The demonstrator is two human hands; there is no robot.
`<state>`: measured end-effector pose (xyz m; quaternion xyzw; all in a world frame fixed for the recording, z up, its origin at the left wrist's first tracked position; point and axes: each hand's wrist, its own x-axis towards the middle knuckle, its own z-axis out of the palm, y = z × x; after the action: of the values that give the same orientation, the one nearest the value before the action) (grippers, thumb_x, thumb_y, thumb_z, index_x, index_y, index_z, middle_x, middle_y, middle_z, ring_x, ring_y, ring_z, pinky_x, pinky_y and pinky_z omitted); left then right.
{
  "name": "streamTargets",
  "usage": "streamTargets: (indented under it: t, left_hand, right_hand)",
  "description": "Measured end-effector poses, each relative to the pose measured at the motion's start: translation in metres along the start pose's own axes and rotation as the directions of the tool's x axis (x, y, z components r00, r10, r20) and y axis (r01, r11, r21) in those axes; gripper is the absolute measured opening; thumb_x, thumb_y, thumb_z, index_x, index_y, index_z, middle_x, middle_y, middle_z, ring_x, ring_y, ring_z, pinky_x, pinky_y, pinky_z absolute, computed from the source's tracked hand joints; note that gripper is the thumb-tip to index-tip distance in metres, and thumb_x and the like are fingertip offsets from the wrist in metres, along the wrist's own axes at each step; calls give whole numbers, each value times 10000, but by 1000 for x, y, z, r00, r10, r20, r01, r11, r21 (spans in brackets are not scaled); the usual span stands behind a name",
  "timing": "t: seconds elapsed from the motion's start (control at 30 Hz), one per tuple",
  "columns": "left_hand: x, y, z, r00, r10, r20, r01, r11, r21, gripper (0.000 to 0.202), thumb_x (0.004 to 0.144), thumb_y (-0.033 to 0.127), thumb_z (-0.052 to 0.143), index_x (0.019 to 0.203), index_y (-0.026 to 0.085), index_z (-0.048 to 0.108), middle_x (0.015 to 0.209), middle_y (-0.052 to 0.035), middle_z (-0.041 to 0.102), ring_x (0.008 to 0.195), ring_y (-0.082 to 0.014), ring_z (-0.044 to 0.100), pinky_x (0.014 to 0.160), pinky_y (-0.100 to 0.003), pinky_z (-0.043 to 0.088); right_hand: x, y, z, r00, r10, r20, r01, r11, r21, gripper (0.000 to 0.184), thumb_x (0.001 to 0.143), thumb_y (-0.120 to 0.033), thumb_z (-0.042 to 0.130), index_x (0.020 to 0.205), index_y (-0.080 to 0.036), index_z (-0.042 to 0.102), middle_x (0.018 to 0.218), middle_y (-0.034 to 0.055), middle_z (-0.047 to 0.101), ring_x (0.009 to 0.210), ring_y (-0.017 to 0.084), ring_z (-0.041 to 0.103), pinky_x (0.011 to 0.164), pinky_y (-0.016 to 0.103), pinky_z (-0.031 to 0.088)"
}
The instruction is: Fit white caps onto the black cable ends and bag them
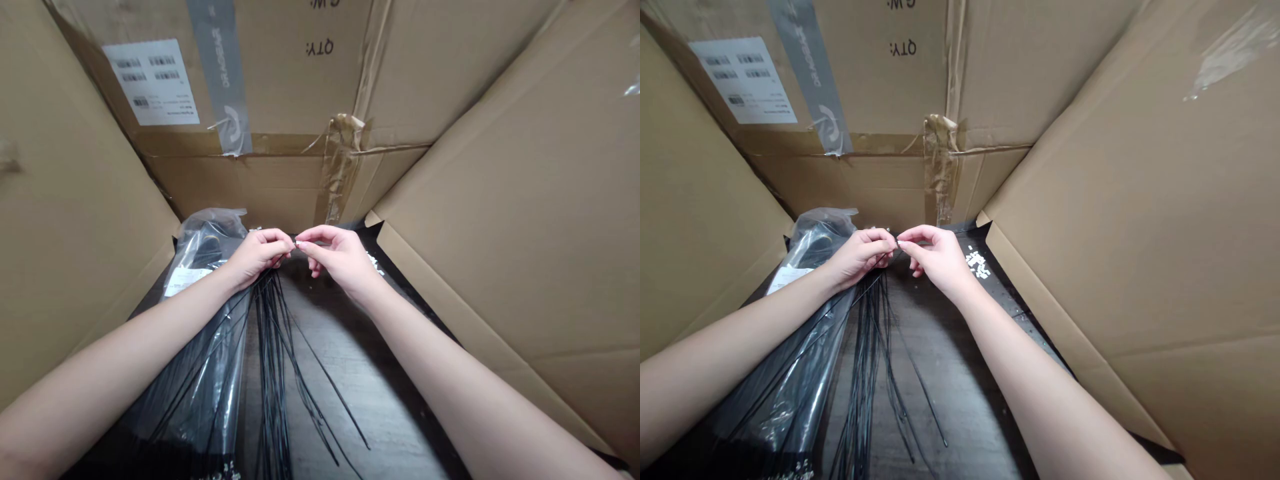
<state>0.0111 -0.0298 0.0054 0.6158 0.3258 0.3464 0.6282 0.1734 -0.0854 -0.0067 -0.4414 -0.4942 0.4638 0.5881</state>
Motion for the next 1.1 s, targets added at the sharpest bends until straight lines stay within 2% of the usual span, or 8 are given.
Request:
streamTargets:
  t: [0.4,0.6,0.8,0.9,1.0,1.1]
  left_hand:
    - [1,-3,-2,999,41,13,-41,999,30,137,658,250,756,660,147,666,564,20,567,486,-69,414,503,-227,300]
    - [2,-7,-5,997,61,51,-64,996,60,130,686,252,746,683,142,676,567,23,560,491,-69,421,508,-226,302]
    - [2,-7,-5,997,58,56,-64,992,108,150,692,261,744,681,136,664,561,25,560,481,-67,418,495,-229,293]
    - [2,-6,-4,996,63,56,-70,991,114,156,682,266,750,675,136,663,552,29,558,479,-67,423,491,-226,297]
    - [2,-5,-3,996,73,44,-78,990,115,157,664,268,754,669,136,670,546,26,570,479,-70,430,488,-222,302]
    - [1,-4,-3,996,80,40,-85,989,125,169,669,285,751,681,132,682,589,2,622,481,-71,433,482,-222,298]
  right_hand:
    - [0,0,0,1000,1,14,-2,1000,24,254,660,-338,799,797,-156,687,638,-20,610,450,75,507,378,222,492]
    - [-1,0,-1,1000,8,23,-8,1000,1,170,680,-284,744,773,-153,688,562,-37,562,418,77,464,373,243,496]
    - [-2,1,-2,994,45,96,-45,999,0,214,714,-319,745,839,-156,687,500,-61,509,423,85,478,386,237,507]
    - [-1,3,-2,991,67,116,-71,997,26,253,713,-350,769,851,-159,678,578,-40,558,469,85,513,413,242,537]
    - [0,4,-3,992,62,110,-74,991,112,305,664,-344,822,851,-163,663,746,0,617,610,112,593,481,272,590]
    - [0,4,-2,992,68,109,-87,980,179,346,621,-337,859,841,-167,652,801,11,628,714,145,643,550,295,617]
